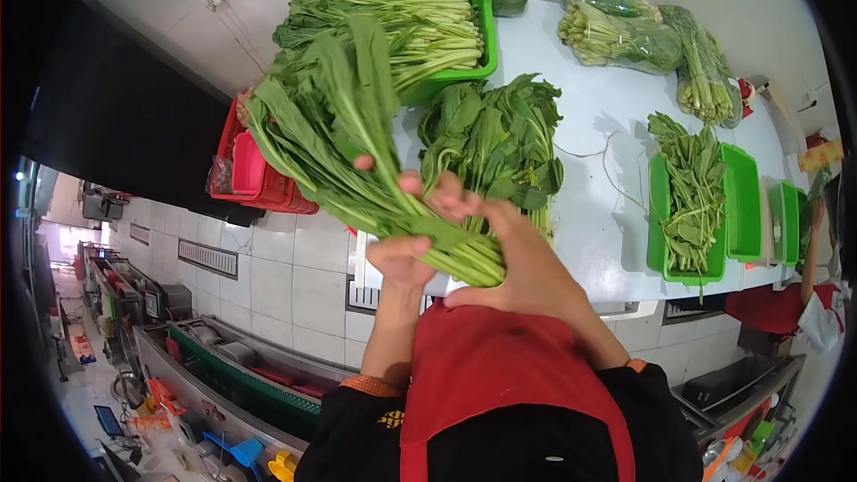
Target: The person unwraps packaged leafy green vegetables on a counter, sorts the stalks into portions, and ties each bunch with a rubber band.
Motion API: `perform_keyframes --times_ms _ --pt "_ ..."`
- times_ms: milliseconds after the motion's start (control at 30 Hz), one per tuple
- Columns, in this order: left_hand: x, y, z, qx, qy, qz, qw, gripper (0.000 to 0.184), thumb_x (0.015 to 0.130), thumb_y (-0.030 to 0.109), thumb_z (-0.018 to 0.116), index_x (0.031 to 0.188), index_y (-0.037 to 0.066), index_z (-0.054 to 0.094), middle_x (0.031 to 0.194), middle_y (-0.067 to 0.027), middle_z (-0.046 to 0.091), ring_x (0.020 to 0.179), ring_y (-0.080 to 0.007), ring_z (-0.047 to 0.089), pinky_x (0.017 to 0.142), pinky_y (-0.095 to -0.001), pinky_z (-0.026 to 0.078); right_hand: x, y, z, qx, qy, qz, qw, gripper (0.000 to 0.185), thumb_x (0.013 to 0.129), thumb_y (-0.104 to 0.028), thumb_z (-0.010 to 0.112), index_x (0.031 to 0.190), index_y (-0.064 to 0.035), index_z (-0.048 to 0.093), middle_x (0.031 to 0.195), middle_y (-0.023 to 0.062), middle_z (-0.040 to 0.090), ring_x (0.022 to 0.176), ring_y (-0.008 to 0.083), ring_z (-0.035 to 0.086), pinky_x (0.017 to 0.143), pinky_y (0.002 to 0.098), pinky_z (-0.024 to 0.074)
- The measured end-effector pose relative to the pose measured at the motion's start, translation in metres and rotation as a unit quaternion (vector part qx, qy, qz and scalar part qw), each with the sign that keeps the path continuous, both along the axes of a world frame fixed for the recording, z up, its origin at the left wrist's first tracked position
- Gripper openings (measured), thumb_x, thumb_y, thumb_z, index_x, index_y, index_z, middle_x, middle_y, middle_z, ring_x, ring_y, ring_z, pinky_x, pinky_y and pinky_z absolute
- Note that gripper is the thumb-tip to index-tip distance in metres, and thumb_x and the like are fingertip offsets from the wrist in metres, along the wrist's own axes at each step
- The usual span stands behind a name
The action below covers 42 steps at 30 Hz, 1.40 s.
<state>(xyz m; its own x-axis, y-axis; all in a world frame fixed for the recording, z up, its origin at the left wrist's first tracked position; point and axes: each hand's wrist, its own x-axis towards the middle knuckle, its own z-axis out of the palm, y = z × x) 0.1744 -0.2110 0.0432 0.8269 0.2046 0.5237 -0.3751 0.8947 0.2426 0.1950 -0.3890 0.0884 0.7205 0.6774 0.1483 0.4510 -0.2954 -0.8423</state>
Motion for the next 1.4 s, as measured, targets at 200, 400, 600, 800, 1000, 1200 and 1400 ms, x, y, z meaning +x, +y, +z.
perform_keyframes --times_ms 200,400,600,800,1000,1200,1400 --pt "-0.007 0.015 -0.045 -0.242 0.26 -0.035 0.934 0.084 0.082 0.057 0.073 0.15 0.02 0.039 0.153 -0.0085 0.04 0.139 -0.0358 0.039 0.112 -0.0581 0.034 0.004 0.0 -0.043 -0.178 -0.143 -0.043 0.972 0.053 0.071 -0.02 0.076 0.119 -0.0092 0.056 0.097 0.0095 0.067 0.086 0.0316 0.066 0.071 0.0428 0.0526" --pt "-0.002 0.01 -0.049 -0.14 0.328 0.062 0.932 0.103 0.078 0.088 0.043 0.153 0.017 0.033 0.154 -0.0093 0.039 0.139 -0.0402 0.038 0.115 -0.0628 0.028 0.0 -0.021 -0.054 -0.309 -0.343 -0.067 0.884 0.056 0.075 -0.01 0.068 0.129 -0.0156 0.059 0.092 0.0035 0.064 0.074 0.0195 0.061 0.063 0.032 0.0417" --pt "0.006 0.02 -0.041 -0.252 0.205 -0.065 0.944 0.098 0.083 0.086 0.036 0.155 0.021 0.03 0.158 -0.0087 0.034 0.135 -0.0483 0.039 0.114 -0.0672 0.024 0.0 -0.036 -0.059 -0.246 -0.403 -0.124 0.873 0.077 0.076 -0.003 0.064 0.147 -0.03 0.051 0.096 0.0012 0.063 0.075 0.0169 0.056 0.066 0.0327 0.0386" --pt "-0.002 0.025 -0.043 -0.121 0.175 0.006 0.977 0.068 0.094 0.073 0.036 0.153 0.038 0.034 0.153 -0.0108 0.04 0.133 -0.0423 0.045 0.111 -0.0667 0.031 0.007 -0.048 -0.068 -0.304 -0.422 -0.097 0.849 0.078 0.076 -0.006 0.065 0.144 -0.0435 0.051 0.096 0.0001 0.063 0.073 0.0168 0.054 0.069 0.033 0.0368" --pt "0.006 0.043 -0.016 -0.203 0.244 0.002 0.948 0.064 0.094 0.073 0.036 0.148 0.038 0.042 0.147 -0.0128 0.047 0.129 -0.044 0.047 0.108 -0.0663 0.035 0.029 -0.038 -0.061 -0.285 -0.435 -0.076 0.851 0.087 0.07 -0.004 0.067 0.145 -0.0448 0.049 0.091 0.0003 0.06 0.072 0.0173 0.054 0.066 0.0338 0.0372" --pt "0.084 0.117 0.1 0.04 0.181 0.157 0.97 0.073 0.095 0.071 0.039 0.149 0.022 0.04 0.144 -0.0138 0.05 0.125 -0.0404 0.052 0.104 -0.0584 0.043 0.118 0.036 0.014 -0.18 -0.455 -0.124 0.863 0.093 0.064 0.0 0.064 0.146 -0.0415 0.048 0.084 0.0006 0.056 0.072 0.0198 0.058 0.062 0.0343 0.038" --pt "0.129 0.318 0.102 0.036 0.337 0.429 0.837 0.056 0.101 0.043 0.048 0.143 0.008 0.039 0.142 -0.0147 0.047 0.132 -0.0355 0.047 0.11 -0.0485 0.042 0.257 0.132 0.038 -0.214 -0.459 -0.125 0.853 0.1 0.067 -0.003 0.068 0.152 -0.0407 0.032 0.096 0.0022 0.059 0.088 0.0244 0.061 0.073 0.0473 0.0435"
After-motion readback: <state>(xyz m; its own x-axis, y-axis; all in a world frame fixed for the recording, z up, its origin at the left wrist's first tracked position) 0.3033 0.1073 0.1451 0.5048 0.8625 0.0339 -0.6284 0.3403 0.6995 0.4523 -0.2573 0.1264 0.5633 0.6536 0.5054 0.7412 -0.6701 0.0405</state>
